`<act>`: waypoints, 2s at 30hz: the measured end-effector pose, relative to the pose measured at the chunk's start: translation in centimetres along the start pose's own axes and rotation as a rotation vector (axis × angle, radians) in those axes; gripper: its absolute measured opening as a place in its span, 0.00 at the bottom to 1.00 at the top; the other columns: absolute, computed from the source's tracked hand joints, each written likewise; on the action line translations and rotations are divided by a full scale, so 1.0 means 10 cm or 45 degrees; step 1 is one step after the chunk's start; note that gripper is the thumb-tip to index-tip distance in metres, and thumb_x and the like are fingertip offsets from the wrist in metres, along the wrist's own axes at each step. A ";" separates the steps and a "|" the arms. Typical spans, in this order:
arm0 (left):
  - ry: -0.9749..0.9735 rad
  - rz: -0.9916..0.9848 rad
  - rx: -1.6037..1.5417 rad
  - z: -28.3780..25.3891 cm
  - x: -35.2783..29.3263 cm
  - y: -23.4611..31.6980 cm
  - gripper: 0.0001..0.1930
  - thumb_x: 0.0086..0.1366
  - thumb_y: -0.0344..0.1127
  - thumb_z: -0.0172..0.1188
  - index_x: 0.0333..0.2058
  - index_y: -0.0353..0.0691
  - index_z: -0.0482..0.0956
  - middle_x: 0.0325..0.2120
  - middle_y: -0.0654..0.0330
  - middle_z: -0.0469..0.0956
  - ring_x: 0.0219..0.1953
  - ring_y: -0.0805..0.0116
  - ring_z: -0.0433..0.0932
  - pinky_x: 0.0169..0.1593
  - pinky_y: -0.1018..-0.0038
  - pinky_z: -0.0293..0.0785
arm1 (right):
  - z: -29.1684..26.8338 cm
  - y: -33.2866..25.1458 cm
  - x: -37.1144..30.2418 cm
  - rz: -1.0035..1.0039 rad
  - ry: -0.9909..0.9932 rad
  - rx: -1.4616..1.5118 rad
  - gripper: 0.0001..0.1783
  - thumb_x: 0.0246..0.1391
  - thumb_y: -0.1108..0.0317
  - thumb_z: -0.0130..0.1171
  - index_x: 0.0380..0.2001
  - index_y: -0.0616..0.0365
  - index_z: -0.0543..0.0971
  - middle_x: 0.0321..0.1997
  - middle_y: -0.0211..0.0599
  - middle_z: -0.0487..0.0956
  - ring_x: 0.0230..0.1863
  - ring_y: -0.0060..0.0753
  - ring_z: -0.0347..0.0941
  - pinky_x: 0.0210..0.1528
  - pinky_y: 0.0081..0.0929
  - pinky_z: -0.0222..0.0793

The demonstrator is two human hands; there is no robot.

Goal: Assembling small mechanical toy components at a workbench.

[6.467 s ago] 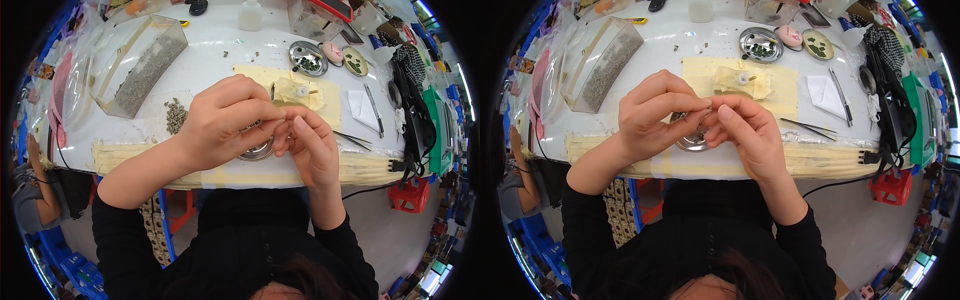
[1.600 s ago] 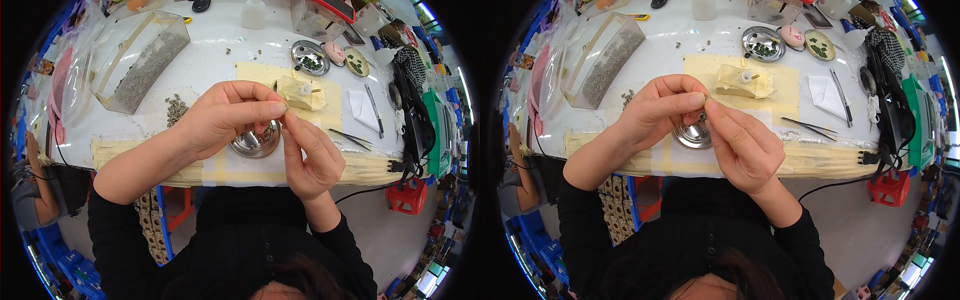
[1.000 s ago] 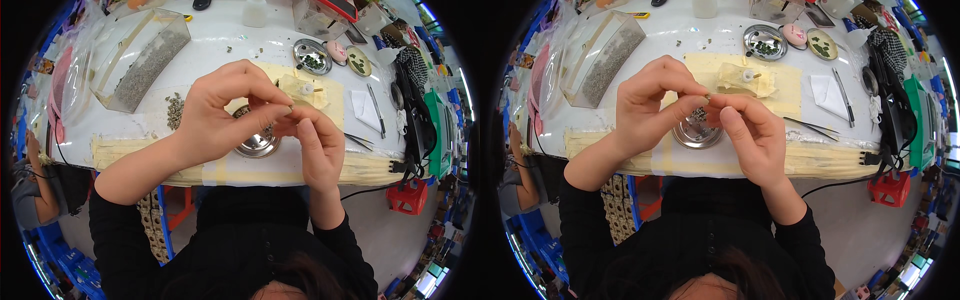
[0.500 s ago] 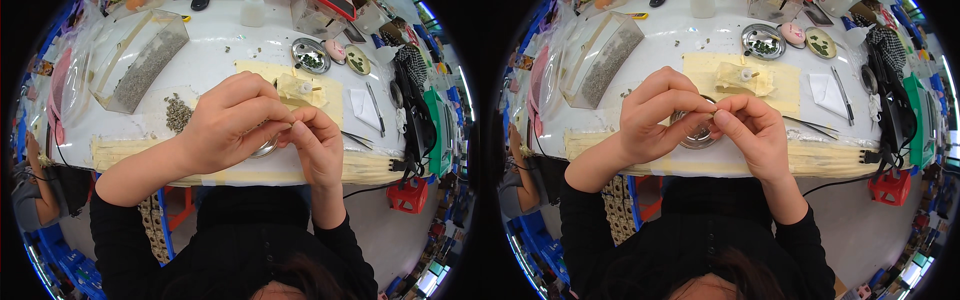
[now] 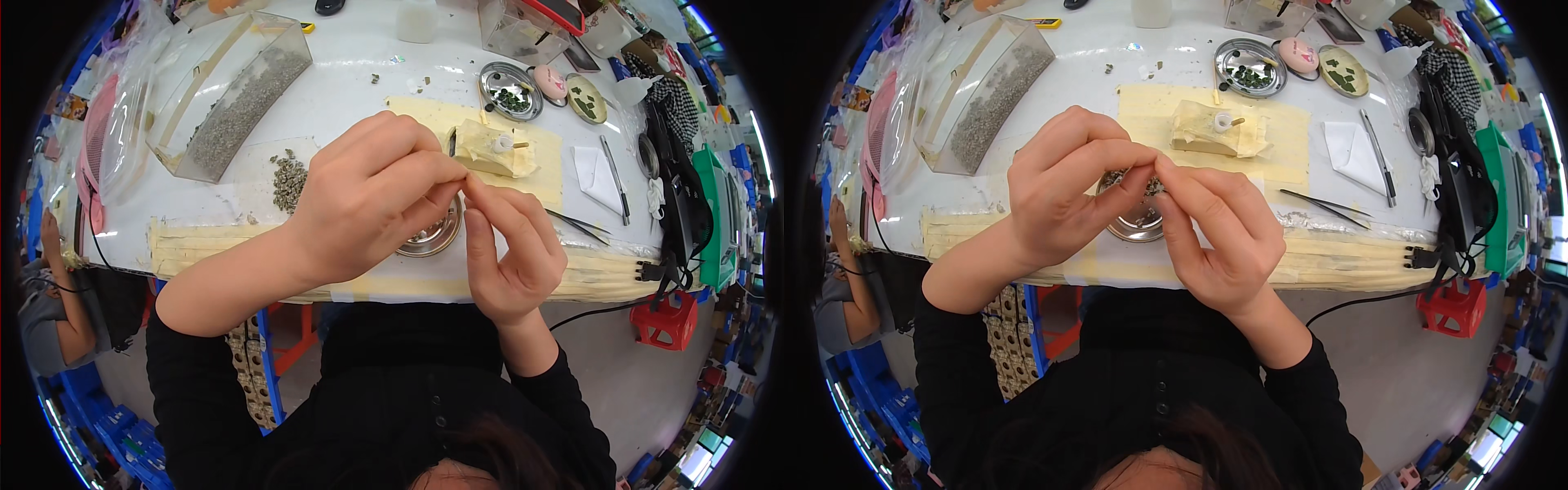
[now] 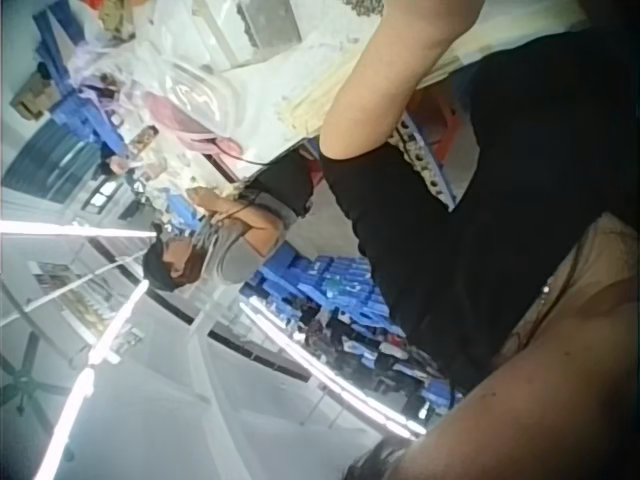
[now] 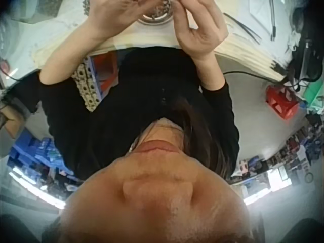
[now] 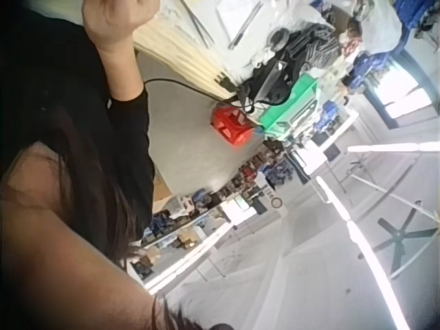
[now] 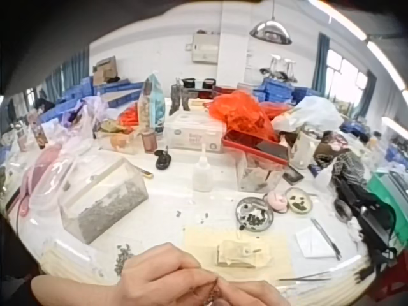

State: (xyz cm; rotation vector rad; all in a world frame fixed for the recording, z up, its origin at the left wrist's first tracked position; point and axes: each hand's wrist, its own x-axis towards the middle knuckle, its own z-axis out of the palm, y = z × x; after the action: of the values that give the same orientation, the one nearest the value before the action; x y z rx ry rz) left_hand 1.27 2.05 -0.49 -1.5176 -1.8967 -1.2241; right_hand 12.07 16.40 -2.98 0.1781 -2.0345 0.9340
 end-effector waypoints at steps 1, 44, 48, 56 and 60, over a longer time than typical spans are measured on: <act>-0.015 -0.029 -0.018 -0.01 0.01 0.00 0.13 0.45 0.21 0.70 0.33 0.37 0.83 0.25 0.60 0.76 0.26 0.68 0.75 0.26 0.76 0.69 | 0.00 -0.01 0.01 -0.039 0.000 -0.014 0.17 0.45 0.81 0.68 0.42 0.62 0.84 0.32 0.38 0.81 0.30 0.31 0.77 0.31 0.22 0.73; 0.009 0.350 -0.059 0.04 -0.02 -0.01 0.19 0.38 0.20 0.67 0.35 0.34 0.83 0.28 0.61 0.76 0.26 0.67 0.74 0.27 0.75 0.70 | -0.21 0.18 0.00 1.189 -0.383 1.708 0.09 0.64 0.69 0.56 0.42 0.64 0.76 0.39 0.36 0.80 0.37 0.25 0.79 0.42 0.21 0.76; 0.000 0.263 -0.041 0.03 -0.02 0.00 0.17 0.40 0.20 0.69 0.35 0.34 0.83 0.26 0.60 0.75 0.26 0.66 0.74 0.26 0.74 0.69 | -0.14 0.10 -0.02 0.897 -0.175 1.202 0.06 0.61 0.76 0.58 0.41 0.66 0.76 0.37 0.36 0.80 0.36 0.22 0.77 0.41 0.20 0.75; 0.045 0.199 0.011 0.03 -0.04 0.02 0.16 0.41 0.21 0.70 0.34 0.34 0.83 0.25 0.60 0.75 0.25 0.65 0.74 0.26 0.74 0.69 | -0.11 0.00 -0.04 0.731 -0.068 0.936 0.09 0.57 0.83 0.60 0.42 0.69 0.78 0.40 0.40 0.81 0.39 0.25 0.79 0.44 0.19 0.75; 0.042 0.162 0.009 0.04 -0.04 0.02 0.15 0.42 0.21 0.70 0.33 0.34 0.83 0.24 0.60 0.75 0.25 0.65 0.74 0.25 0.75 0.69 | -0.05 0.01 -0.06 0.516 -0.028 0.759 0.10 0.54 0.83 0.61 0.41 0.69 0.80 0.42 0.44 0.83 0.42 0.28 0.80 0.46 0.22 0.76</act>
State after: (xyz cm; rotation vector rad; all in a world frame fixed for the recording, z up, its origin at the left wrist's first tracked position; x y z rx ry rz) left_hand 1.67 2.15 -0.87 -1.5792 -1.7528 -1.1773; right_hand 12.72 16.69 -3.30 0.0939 -1.7863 1.7878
